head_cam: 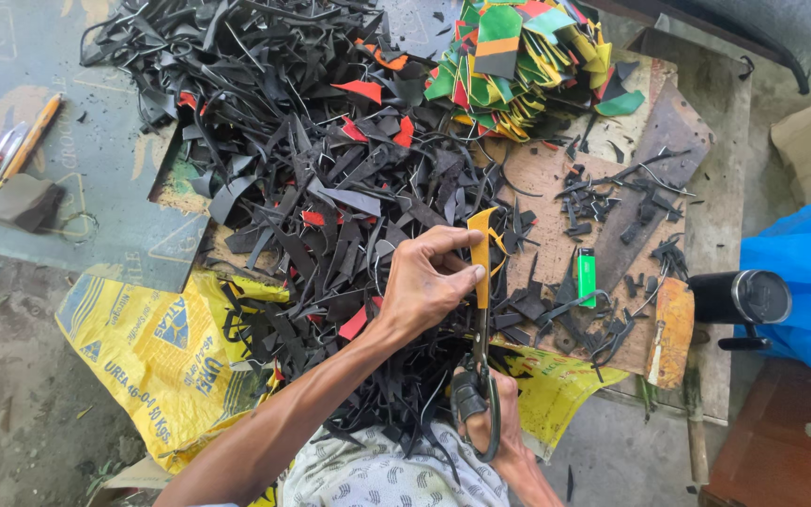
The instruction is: The person uses shears to cut small pieces of black rubber from a pile on a workbench. They repeatedly pick up pieces, trim them into smaller strips, and drop the cut pieces back onto the pile.
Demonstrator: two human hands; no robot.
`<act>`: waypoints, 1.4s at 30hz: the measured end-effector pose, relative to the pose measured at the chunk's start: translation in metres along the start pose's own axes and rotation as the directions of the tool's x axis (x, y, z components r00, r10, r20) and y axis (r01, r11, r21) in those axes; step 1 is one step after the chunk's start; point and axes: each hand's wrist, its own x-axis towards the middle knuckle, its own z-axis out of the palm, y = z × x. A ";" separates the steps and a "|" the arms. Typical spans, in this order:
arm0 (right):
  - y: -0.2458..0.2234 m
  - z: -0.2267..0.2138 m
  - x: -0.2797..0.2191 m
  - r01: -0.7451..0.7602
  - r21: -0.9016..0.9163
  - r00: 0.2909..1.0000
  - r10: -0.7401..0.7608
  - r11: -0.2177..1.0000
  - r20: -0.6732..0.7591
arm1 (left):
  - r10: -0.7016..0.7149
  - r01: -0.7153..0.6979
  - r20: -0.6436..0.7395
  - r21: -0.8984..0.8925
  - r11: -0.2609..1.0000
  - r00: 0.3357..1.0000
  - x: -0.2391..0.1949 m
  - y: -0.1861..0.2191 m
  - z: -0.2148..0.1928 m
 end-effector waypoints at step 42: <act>-0.023 0.000 -0.001 -0.009 -0.028 0.999 0.008 1.000 -0.051 | -0.060 0.071 0.118 -0.092 0.993 0.991 -0.030 -0.010 0.020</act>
